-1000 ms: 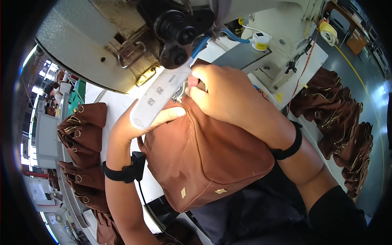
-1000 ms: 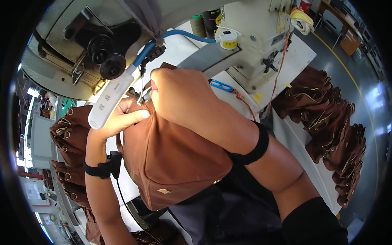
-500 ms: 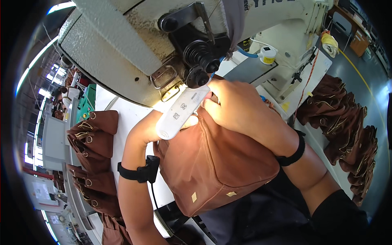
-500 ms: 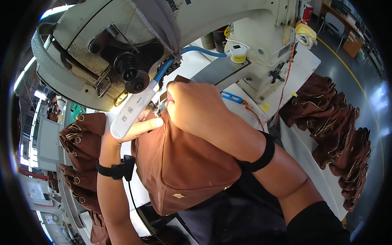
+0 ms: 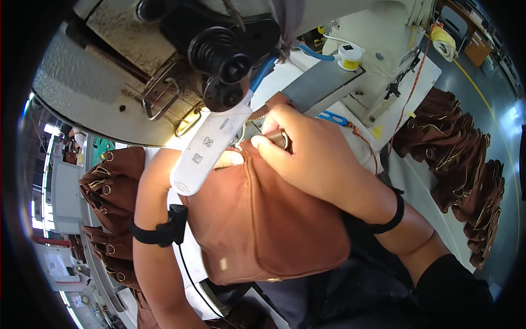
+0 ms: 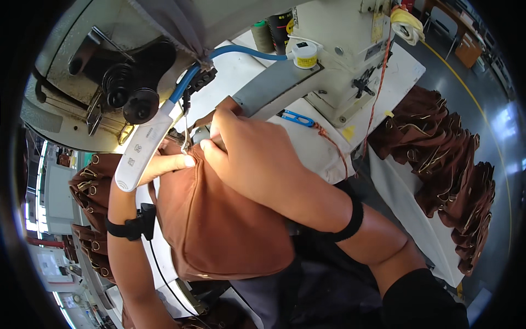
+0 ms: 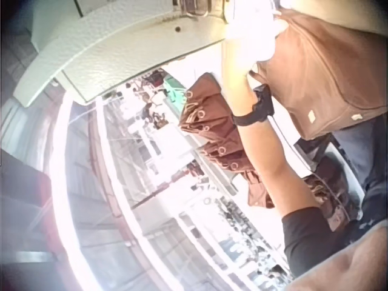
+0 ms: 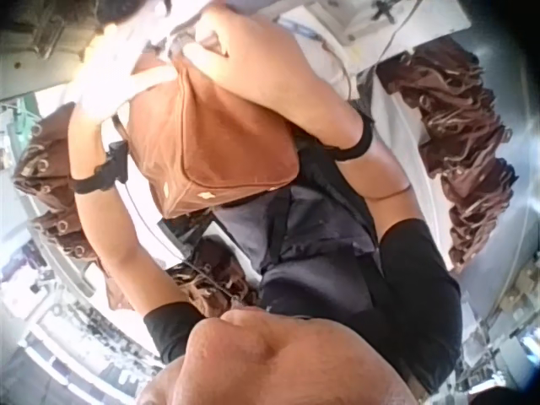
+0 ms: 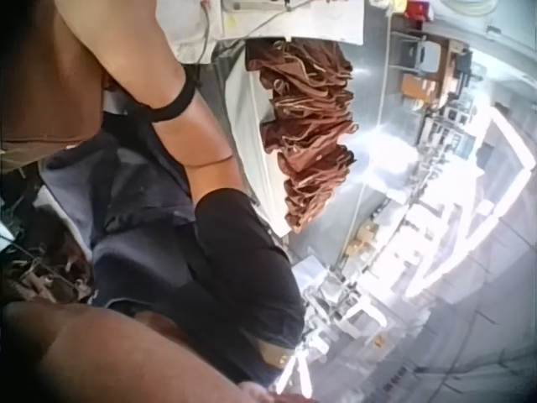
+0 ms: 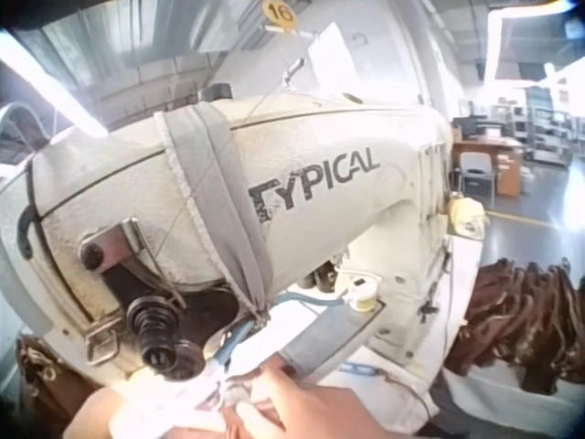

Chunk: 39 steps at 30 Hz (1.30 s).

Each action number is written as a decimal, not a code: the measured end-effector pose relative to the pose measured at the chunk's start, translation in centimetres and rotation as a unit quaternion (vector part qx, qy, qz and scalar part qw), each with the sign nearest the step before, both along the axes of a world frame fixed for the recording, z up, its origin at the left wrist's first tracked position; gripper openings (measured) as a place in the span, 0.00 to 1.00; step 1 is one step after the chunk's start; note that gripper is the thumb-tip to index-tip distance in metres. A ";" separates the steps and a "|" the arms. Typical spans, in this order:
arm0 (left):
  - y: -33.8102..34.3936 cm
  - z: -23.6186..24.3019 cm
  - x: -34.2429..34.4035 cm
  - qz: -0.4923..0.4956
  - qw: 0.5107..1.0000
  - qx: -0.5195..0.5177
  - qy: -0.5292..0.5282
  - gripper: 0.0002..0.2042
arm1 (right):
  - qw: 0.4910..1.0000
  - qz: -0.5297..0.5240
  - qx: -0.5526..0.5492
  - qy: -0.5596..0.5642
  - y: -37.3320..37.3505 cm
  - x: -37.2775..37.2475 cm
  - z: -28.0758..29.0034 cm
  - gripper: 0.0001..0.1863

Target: The person sews a zipper onto a brown leather bag using an industrial sewing machine. They guide the bag under the needle, stitch along the zipper, and trim excess thread with scissors. The person then moves the finished bag aside and picks up another bag to repeat the process.

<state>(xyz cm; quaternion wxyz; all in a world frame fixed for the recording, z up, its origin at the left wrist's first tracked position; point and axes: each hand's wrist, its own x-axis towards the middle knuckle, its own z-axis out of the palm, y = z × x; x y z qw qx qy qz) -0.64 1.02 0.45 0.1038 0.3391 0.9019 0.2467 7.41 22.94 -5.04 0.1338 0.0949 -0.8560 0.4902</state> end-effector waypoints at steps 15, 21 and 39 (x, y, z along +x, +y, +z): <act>1.7 4.1 17.4 0.069 0.941 -0.272 0.191 0.26 | 0.956 0.097 -0.256 -0.106 -0.7 1.2 -3.1 0.17; -0.6 -0.5 16.0 0.192 0.864 -0.333 0.324 0.31 | 0.953 0.064 -0.295 -0.033 -3.2 2.2 -4.3 0.18; 3.8 -8.8 11.4 0.231 0.846 0.005 0.480 0.25 | 0.982 0.118 -0.142 -0.026 3.0 5.0 -1.8 0.09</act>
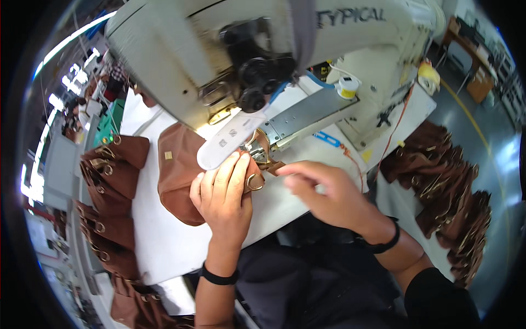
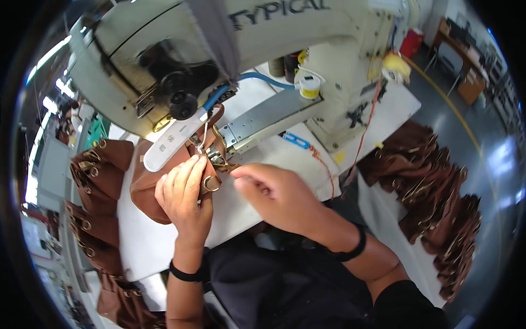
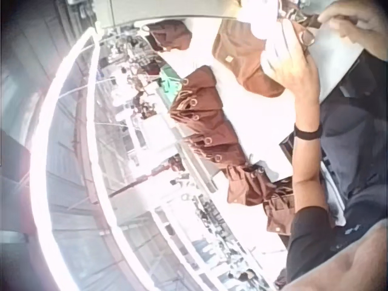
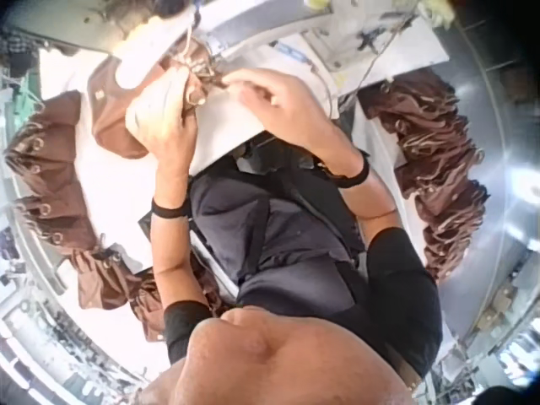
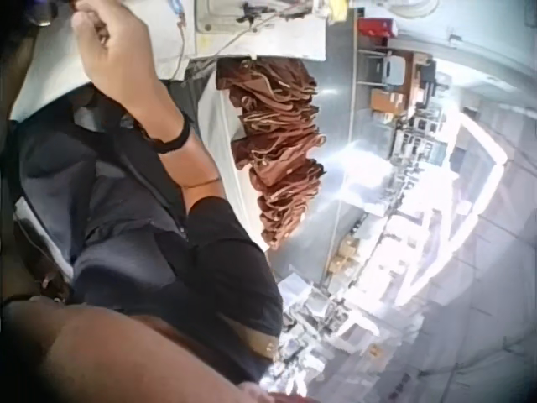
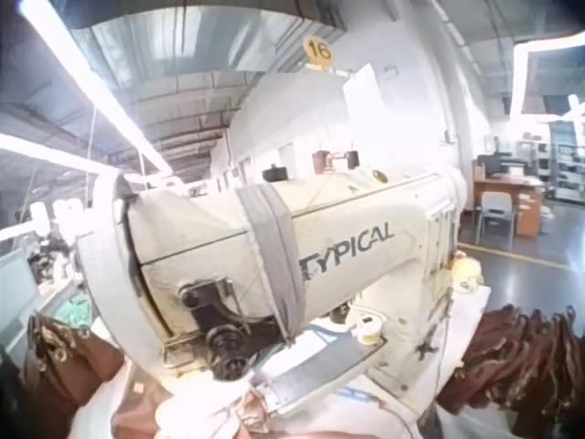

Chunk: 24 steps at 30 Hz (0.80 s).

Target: The person sews a zipper onto a brown leather bag using an industrial sewing machine. They guide the bag under the needle, stitch along the zipper, and trim excess thread with scissors. The person then moves the finished bag aside and picks up another bag to repeat the process.

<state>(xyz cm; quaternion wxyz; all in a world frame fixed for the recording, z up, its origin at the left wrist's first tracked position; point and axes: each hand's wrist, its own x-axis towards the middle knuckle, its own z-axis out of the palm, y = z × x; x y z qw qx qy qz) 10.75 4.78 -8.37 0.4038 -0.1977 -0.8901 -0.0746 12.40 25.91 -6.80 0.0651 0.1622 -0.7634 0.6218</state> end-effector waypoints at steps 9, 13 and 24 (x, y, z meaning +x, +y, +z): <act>-1.1 -0.2 0.3 -0.035 0.999 0.020 0.002 0.23 | 0.851 -0.350 0.188 0.344 21.9 -10.7 16.8 0.19; -0.5 0.0 -0.3 -0.049 0.998 0.027 0.010 0.28 | 0.808 -0.338 0.444 0.188 33.0 -22.2 26.2 0.27; -1.6 0.3 0.5 -0.031 0.999 -0.008 -0.009 0.25 | 0.828 -0.442 0.067 0.339 31.2 -21.1 10.0 0.29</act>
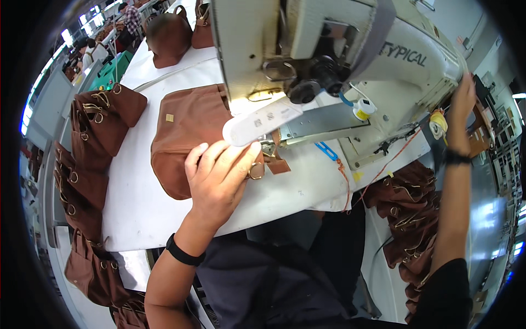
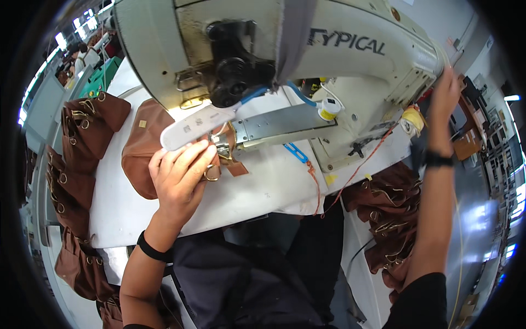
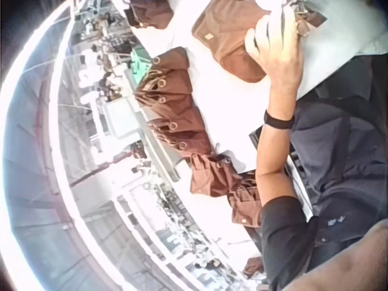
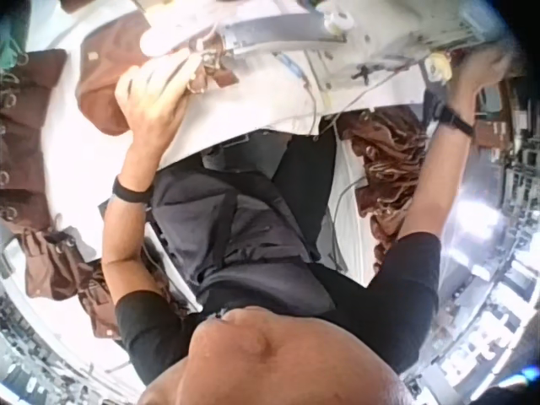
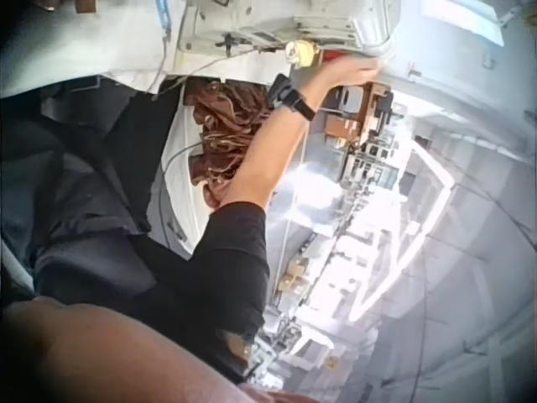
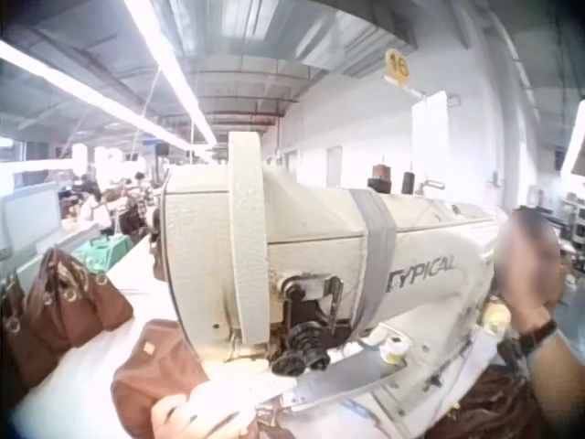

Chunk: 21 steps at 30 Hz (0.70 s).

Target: The person sews a zipper onto a brown leather bag using an industrial sewing machine. They guide the bag under the needle, stitch along the zipper, and trim excess thread with scissors. The person then moves the finished bag aside and picks up another bag to repeat the process.

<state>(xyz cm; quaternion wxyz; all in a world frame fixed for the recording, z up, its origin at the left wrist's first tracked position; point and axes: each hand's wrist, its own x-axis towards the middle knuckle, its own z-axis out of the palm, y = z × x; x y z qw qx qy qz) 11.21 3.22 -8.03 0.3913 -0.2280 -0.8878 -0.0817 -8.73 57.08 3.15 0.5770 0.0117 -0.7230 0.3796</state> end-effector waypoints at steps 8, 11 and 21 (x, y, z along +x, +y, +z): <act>0.1 0.0 -0.4 -0.018 1.000 -0.001 -0.005 0.27 | 0.980 0.038 0.072 -0.181 6.4 0.7 6.1 0.29; 0.5 0.2 -0.5 -0.007 1.000 -0.021 -0.002 0.27 | 0.919 0.039 0.131 -0.370 7.7 -3.6 11.2 0.28; 0.5 0.2 -0.8 -0.031 0.999 -0.029 0.000 0.26 | 0.997 0.007 -0.083 -0.006 4.7 -1.1 0.7 0.29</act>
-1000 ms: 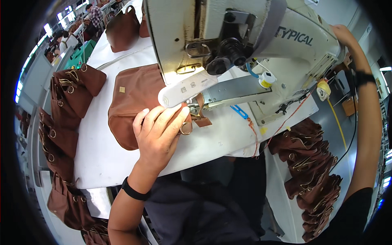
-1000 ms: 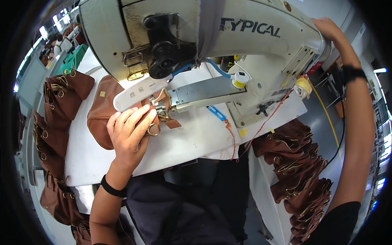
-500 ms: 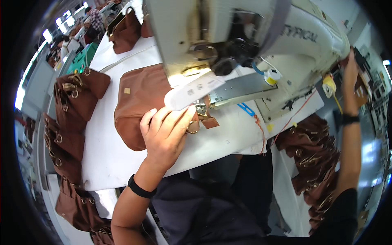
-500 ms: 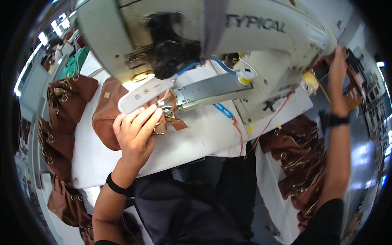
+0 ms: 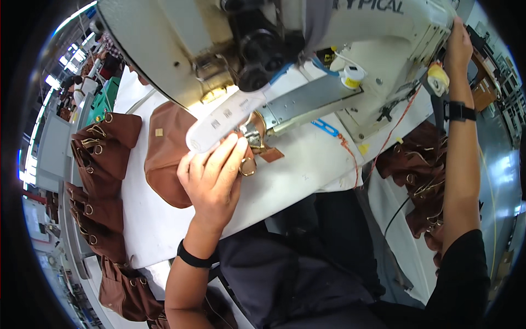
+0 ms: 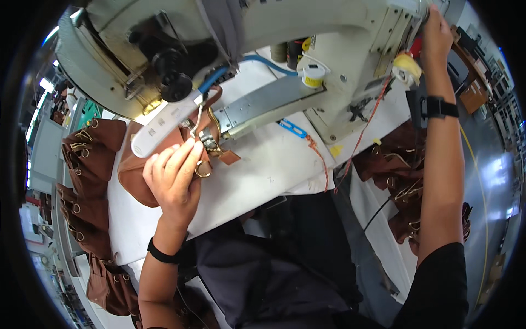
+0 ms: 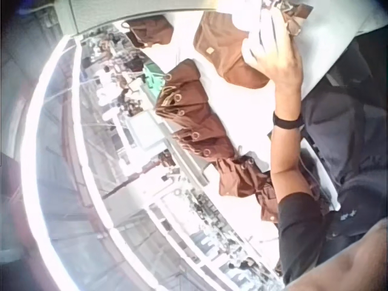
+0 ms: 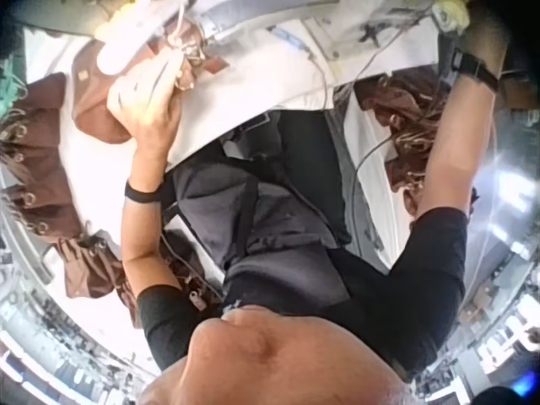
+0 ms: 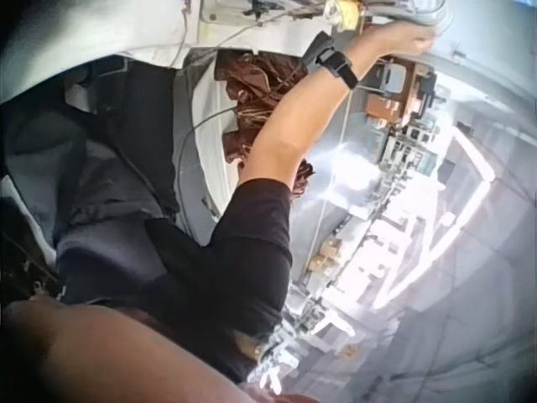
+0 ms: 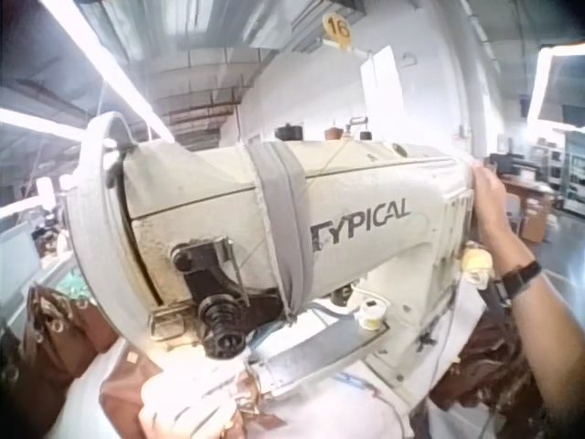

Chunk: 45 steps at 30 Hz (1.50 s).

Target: The person sews a zipper onto a brown leather bag using an industrial sewing machine. They guide the bag under the needle, stitch along the zipper, and trim excess thread with scissors. The person then moves the finished bag aside and picks up another bag to repeat the process.

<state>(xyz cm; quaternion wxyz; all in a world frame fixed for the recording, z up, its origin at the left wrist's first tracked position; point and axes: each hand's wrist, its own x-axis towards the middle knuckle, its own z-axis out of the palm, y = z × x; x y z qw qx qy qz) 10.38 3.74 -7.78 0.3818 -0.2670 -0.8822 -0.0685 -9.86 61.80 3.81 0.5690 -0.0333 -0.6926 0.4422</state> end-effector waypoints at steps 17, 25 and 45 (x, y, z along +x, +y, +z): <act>-0.6 0.4 -0.8 -0.020 0.999 -0.030 0.024 0.20 | 0.998 -0.046 0.050 0.017 -4.1 2.4 -0.4 0.28; -0.4 0.3 -0.5 -0.017 0.999 -0.028 0.021 0.19 | 0.996 -0.075 0.037 -0.020 -5.6 3.2 0.0 0.29; 0.1 0.5 -0.2 -0.009 1.000 0.006 -0.019 0.25 | 0.999 -0.005 0.023 0.045 -8.2 3.7 -1.1 0.34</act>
